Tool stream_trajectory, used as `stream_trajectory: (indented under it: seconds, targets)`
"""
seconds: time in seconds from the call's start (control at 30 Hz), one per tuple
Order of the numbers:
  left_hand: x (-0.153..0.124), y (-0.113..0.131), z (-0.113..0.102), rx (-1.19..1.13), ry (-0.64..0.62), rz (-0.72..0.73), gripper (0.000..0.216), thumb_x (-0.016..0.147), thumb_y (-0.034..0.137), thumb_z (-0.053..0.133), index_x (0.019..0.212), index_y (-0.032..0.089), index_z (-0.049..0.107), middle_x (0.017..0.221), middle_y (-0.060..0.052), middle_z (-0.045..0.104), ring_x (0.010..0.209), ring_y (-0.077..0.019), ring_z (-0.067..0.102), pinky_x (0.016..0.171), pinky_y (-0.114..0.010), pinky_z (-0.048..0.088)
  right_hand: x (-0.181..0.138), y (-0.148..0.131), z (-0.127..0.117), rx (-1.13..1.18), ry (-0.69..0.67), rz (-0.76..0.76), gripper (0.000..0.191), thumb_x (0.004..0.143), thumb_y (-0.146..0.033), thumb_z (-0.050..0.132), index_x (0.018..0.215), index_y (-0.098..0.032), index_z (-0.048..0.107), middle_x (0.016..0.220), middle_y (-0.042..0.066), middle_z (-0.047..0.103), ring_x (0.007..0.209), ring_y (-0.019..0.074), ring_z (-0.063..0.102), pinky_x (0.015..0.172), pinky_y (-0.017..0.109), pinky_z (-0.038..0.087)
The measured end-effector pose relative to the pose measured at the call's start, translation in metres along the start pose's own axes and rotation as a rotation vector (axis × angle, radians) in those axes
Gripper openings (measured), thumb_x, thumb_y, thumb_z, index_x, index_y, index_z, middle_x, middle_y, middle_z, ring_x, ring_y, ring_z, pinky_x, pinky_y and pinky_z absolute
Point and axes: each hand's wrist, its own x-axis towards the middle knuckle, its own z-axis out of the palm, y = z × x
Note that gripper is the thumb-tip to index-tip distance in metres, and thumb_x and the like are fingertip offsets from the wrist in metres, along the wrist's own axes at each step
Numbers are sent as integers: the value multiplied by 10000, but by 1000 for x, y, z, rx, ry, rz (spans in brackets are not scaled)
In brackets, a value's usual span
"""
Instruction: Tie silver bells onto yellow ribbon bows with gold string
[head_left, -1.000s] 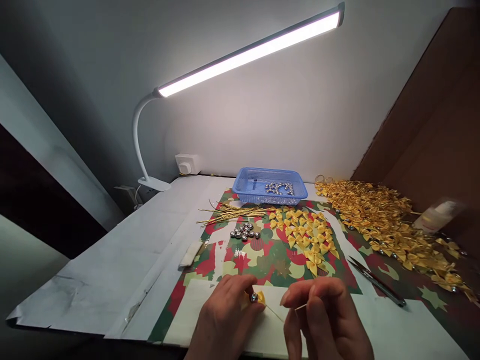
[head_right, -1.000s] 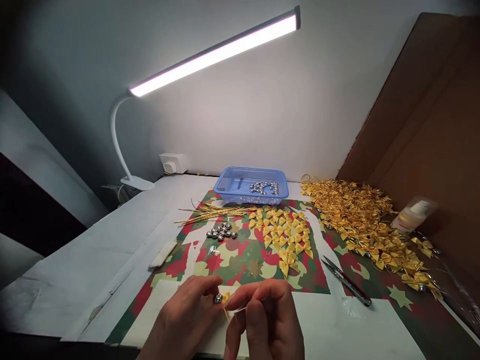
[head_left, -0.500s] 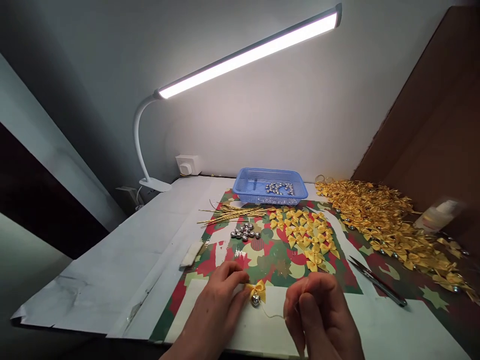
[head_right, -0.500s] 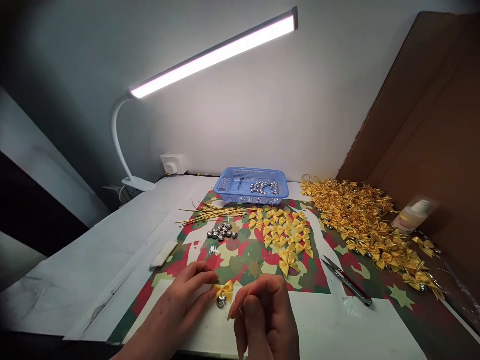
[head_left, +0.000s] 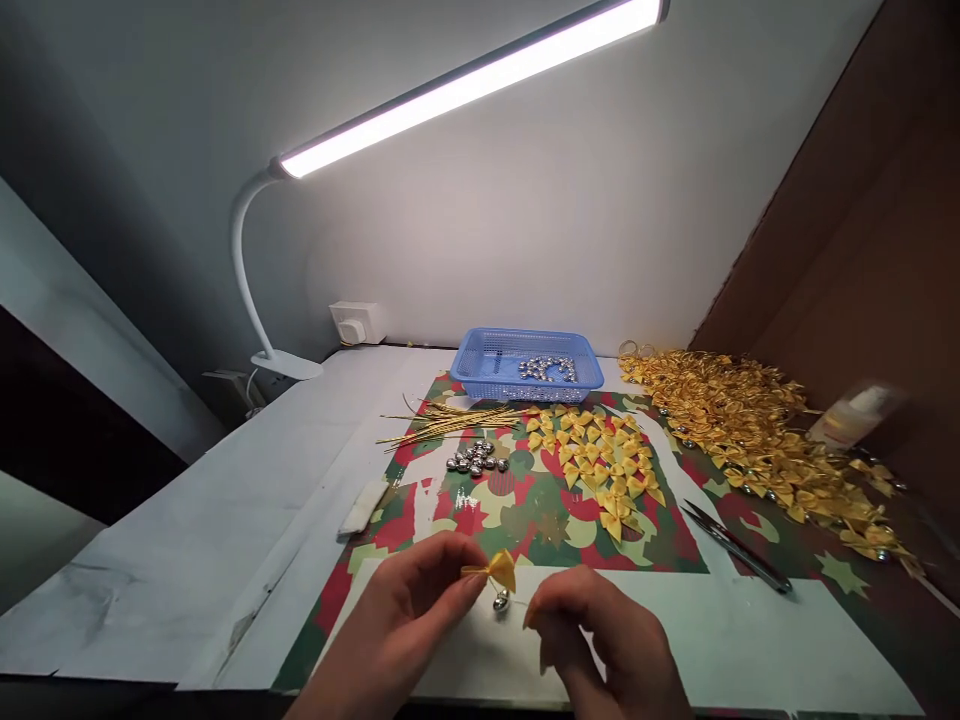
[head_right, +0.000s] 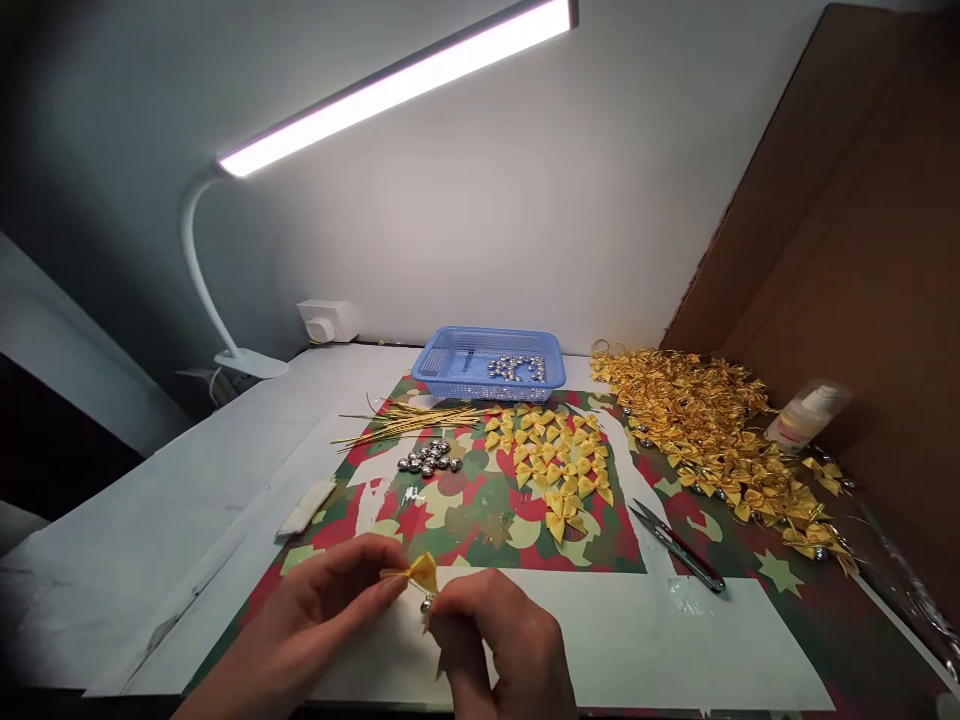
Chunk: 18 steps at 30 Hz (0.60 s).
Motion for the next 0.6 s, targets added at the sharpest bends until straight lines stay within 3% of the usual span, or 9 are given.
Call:
stream_trajectory:
  seconds: [0.17, 0.6]
  targets:
    - [-8, 15, -2, -331, 10, -114, 138, 814, 390, 827, 842, 258, 799, 729, 36, 739, 741, -163, 634, 715, -209, 524, 8, -4, 1, -210, 45, -293, 178, 1014, -141, 530, 976, -257, 659, 827, -14, 529, 648, 98, 515, 585, 190, 420]
    - [-14, 15, 1, -382, 112, -141, 180, 762, 431, 868, 784, 257, 826, 733, 21, 785, 708, -154, 679, 682, -179, 584, 5, -9, 6, -431, 155, -383, 164, 939, -72, 587, 966, -220, 651, 722, -23, 482, 564, 101, 472, 504, 211, 389]
